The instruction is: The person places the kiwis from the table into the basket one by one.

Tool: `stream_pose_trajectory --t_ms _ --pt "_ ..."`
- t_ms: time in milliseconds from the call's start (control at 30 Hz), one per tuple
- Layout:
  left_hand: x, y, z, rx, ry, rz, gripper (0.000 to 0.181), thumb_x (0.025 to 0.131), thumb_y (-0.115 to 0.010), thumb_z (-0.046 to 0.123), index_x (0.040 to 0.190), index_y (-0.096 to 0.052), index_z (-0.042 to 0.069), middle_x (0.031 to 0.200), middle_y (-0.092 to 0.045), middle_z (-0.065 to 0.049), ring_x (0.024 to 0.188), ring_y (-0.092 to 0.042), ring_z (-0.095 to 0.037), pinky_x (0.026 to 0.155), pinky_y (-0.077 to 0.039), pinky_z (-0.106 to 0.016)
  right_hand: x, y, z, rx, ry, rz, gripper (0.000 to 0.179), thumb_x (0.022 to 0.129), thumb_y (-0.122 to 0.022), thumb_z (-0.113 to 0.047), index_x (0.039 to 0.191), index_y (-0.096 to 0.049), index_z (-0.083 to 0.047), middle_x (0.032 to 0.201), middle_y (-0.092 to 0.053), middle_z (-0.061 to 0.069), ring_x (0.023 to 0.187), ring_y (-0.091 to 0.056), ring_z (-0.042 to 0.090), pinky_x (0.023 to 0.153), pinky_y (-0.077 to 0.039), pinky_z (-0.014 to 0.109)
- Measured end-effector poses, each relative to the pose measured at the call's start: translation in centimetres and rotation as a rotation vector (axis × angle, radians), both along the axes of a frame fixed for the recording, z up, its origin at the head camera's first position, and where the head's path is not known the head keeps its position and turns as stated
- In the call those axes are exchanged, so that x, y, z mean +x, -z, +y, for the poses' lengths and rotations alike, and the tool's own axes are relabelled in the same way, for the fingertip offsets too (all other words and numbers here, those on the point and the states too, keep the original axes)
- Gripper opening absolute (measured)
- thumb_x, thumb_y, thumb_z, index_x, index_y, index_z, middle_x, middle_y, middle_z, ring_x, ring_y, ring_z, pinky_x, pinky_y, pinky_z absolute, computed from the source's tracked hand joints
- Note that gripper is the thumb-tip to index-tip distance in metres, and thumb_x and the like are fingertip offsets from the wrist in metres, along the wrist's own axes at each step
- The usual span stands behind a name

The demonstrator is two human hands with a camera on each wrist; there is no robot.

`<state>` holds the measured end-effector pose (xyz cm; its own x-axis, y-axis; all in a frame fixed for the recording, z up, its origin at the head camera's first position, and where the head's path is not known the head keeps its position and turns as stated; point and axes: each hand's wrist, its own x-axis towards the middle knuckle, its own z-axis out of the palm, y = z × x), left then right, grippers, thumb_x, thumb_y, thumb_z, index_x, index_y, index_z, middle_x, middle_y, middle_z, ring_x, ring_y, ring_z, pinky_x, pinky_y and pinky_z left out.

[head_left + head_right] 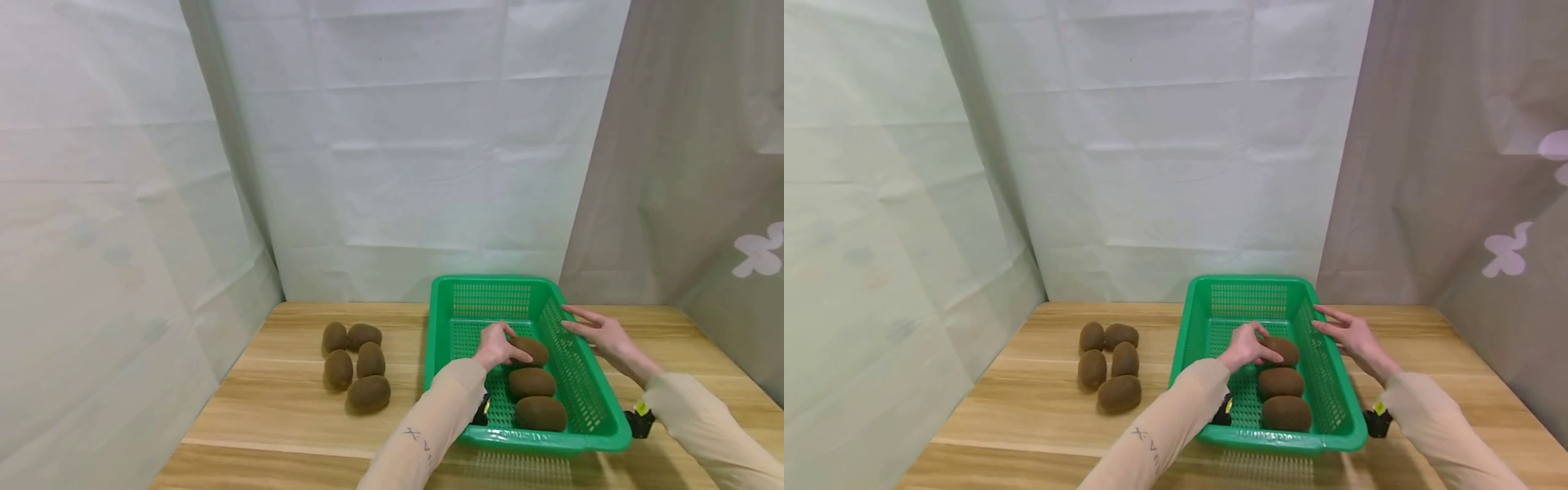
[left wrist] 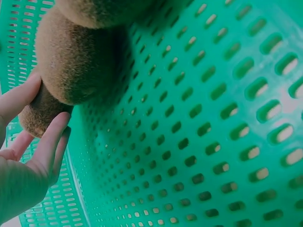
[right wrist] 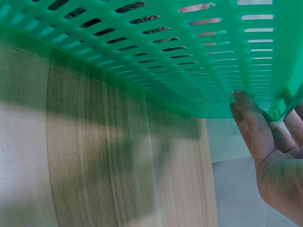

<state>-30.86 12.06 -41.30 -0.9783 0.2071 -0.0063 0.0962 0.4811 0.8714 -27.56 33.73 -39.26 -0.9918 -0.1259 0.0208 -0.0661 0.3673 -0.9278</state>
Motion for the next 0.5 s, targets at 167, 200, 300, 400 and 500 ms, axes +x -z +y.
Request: stream_pose_trajectory --t_ms 167,200,300,400,500 --pt "-0.08 0.32 0.11 -0.034 0.012 0.019 0.042 0.055 -0.087 0.008 0.081 -0.055 0.010 0.080 -0.054 -0.004 0.045 -0.058 -0.019 0.046 -0.049 -0.026 0.08 -0.04 -0.10 -0.003 0.000 0.004 0.067 0.091 -0.055 -0.035 0.142 -0.026 -0.002 0.139 -0.021 0.029 0.120 -0.031 0.044 0.088 -0.036 0.054" --pt "-0.14 0.40 0.11 -0.038 0.015 0.024 0.042 0.055 -0.088 0.008 0.080 -0.055 0.010 0.081 -0.054 -0.004 0.045 -0.058 -0.019 0.046 -0.049 -0.026 0.06 -0.04 -0.10 -0.003 -0.001 0.005 0.067 0.091 -0.055 -0.035 0.142 -0.026 -0.002 0.139 -0.021 0.029 0.120 -0.031 0.044 0.088 -0.036 0.054" --pt "-0.23 0.54 0.11 -0.046 0.035 0.027 0.041 0.056 -0.087 0.008 0.080 -0.054 0.010 0.082 -0.053 -0.005 0.046 -0.059 -0.020 0.045 -0.049 -0.026 0.04 -0.04 -0.11 -0.006 0.000 0.006 0.067 0.091 -0.054 -0.035 0.142 -0.026 -0.002 0.139 -0.021 0.029 0.119 -0.032 0.043 0.088 -0.037 0.053" --pt "-0.26 0.74 0.17 -0.049 0.057 0.002 0.041 0.057 -0.086 0.008 0.081 -0.053 0.010 0.082 -0.052 -0.005 0.047 -0.059 -0.021 0.046 -0.049 -0.026 0.08 -0.03 -0.08 -0.005 0.004 0.007 0.067 0.091 -0.054 -0.035 0.141 -0.026 -0.002 0.139 -0.022 0.029 0.118 -0.034 0.042 0.087 -0.039 0.051" --pt "-0.28 0.94 0.30 -0.033 0.081 -0.035 0.039 0.060 -0.085 0.007 0.082 -0.053 0.009 0.080 -0.050 -0.004 0.048 -0.058 -0.021 0.046 -0.049 -0.025 0.13 -0.03 -0.05 -0.003 0.003 0.004 0.067 0.091 -0.054 -0.035 0.142 -0.026 -0.002 0.139 -0.021 0.029 0.118 -0.033 0.043 0.087 -0.038 0.052"
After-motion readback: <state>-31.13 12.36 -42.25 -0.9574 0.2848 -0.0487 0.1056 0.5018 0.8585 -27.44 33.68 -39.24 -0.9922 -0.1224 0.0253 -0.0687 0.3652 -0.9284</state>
